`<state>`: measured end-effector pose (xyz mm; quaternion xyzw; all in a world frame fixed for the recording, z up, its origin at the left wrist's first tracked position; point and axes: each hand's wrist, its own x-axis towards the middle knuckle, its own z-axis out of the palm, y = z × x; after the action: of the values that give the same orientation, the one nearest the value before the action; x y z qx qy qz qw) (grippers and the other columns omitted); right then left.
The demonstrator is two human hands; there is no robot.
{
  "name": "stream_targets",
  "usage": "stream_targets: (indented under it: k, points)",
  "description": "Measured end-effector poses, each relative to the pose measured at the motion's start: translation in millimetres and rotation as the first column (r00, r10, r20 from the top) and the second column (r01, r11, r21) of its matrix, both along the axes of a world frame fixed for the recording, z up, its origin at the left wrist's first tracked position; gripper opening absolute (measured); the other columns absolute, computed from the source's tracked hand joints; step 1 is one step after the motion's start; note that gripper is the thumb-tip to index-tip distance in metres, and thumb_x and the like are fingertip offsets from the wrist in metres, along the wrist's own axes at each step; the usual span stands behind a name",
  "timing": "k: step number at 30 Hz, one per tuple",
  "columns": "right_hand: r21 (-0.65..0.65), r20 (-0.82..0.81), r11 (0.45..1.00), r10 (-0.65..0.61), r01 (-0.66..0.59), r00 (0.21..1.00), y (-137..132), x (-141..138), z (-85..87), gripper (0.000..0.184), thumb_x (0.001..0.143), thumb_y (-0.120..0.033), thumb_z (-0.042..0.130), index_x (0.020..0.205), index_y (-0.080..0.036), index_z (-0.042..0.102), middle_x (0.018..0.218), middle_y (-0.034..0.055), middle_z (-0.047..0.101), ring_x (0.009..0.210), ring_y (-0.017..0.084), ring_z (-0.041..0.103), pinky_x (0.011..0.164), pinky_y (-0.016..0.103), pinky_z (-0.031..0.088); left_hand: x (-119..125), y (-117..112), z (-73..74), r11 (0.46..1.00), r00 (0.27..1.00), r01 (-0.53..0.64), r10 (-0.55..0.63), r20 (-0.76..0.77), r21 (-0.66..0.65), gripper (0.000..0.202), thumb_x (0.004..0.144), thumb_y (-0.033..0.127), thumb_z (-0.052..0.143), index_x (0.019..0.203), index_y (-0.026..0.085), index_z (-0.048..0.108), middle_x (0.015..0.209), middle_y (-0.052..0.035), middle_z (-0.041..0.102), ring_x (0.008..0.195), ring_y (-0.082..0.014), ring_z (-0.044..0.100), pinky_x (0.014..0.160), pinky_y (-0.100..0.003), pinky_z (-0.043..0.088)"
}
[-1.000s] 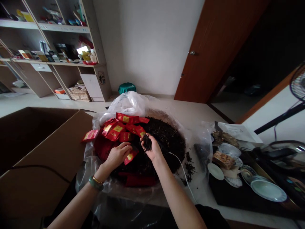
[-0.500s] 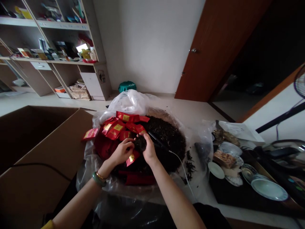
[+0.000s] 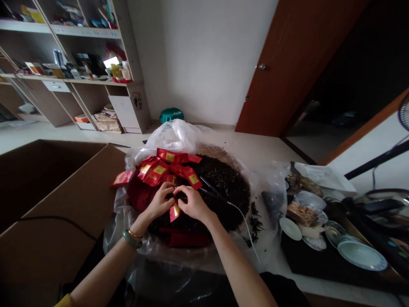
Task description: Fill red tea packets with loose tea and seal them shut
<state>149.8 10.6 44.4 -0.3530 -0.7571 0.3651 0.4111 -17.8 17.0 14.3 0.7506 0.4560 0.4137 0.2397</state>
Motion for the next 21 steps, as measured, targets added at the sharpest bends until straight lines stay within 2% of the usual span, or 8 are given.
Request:
stream_targets:
  k: [3,6,8,10,13,15,17,21]
  points:
    - [0.151,0.086,0.982,-0.128,0.114,0.988,0,-1,-3.0,0.021,0.072,-0.013,0.06,0.092,-0.021,0.06,0.102,0.0065,0.059,0.097,0.019,0.059,0.09,0.037,0.048,0,-1,-0.6,1.0,1.0,-0.007,0.007,0.011,-0.012,0.015,0.066,0.006,0.051,0.073,0.016,0.06,0.1,-0.0069,0.052,0.098,-0.0194,0.056,0.082,-0.032,0.052]
    - [0.209,0.115,0.955,-0.238,0.211,0.964,3,0,-9.4,0.013,0.075,-0.018,0.066,0.087,-0.02,0.06,0.089,0.0046,0.059,0.079,0.017,0.06,0.074,0.03,0.052,-1,-4,0.8,0.999,1.0,0.001,0.0,0.03,-0.037,0.012,0.069,0.008,0.052,0.073,0.016,0.059,0.103,-0.008,0.05,0.1,-0.0205,0.055,0.069,-0.026,0.055]
    - [0.249,0.185,0.944,-0.264,0.215,0.946,3,0,-12.4,0.003,0.08,-0.022,0.064,0.081,-0.02,0.061,0.081,0.003,0.061,0.073,0.016,0.06,0.069,0.028,0.05,-1,-6,2.1,0.999,0.999,0.017,-0.016,0.04,-0.033,0.01,0.071,0.009,0.052,0.074,0.016,0.059,0.104,-0.0087,0.049,0.1,-0.0207,0.055,0.061,-0.023,0.055]
    - [0.289,0.293,0.936,-0.286,0.2,0.912,2,1,-13.0,0.009,0.086,-0.024,0.058,0.081,-0.02,0.064,0.079,0.0035,0.065,0.072,0.017,0.062,0.069,0.027,0.049,0,-7,2.5,1.0,0.999,0.026,-0.026,0.047,-0.015,0.008,0.074,0.01,0.052,0.076,0.016,0.058,0.106,-0.0099,0.048,0.1,-0.0211,0.056,0.055,-0.021,0.054]
    - [0.305,0.434,0.938,-0.293,0.166,0.852,-1,0,-8.6,0.02,0.092,-0.021,0.048,0.097,-0.02,0.066,0.091,0.0068,0.071,0.08,0.019,0.066,0.072,0.028,0.048,2,-8,0.3,1.0,0.997,0.023,-0.024,0.067,0.019,0.008,0.078,0.013,0.051,0.08,0.015,0.058,0.111,-0.0122,0.046,0.101,-0.0225,0.057,0.048,-0.019,0.053]
    - [0.302,0.481,0.944,-0.273,0.134,0.833,-3,0,-2.7,0.028,0.092,-0.014,0.042,0.11,-0.018,0.063,0.099,0.0083,0.071,0.088,0.019,0.066,0.076,0.029,0.047,6,-9,-2.8,0.998,0.997,0.013,-0.017,0.081,0.056,0.009,0.081,0.014,0.05,0.083,0.016,0.059,0.116,-0.0129,0.044,0.104,-0.0233,0.056,0.051,-0.022,0.056]
    - [0.318,0.487,0.941,-0.265,0.113,0.832,-5,1,4.7,0.033,0.091,-0.01,0.04,0.117,-0.017,0.059,0.104,0.0091,0.071,0.094,0.019,0.065,0.082,0.032,0.044,9,-10,-6.3,0.995,0.996,-0.012,0.004,0.084,0.098,0.011,0.083,0.014,0.05,0.086,0.016,0.06,0.121,-0.0124,0.043,0.108,-0.0232,0.056,0.06,-0.027,0.059]
    - [0.374,0.437,0.916,-0.313,0.146,0.843,-7,6,18.2,0.034,0.087,-0.01,0.045,0.117,-0.019,0.058,0.107,0.0089,0.069,0.099,0.021,0.061,0.09,0.037,0.039,14,-13,-11.5,0.98,0.994,-0.111,0.106,0.039,0.165,0.015,0.083,0.01,0.05,0.089,0.018,0.061,0.125,-0.0111,0.041,0.112,-0.023,0.053,0.08,-0.038,0.058]
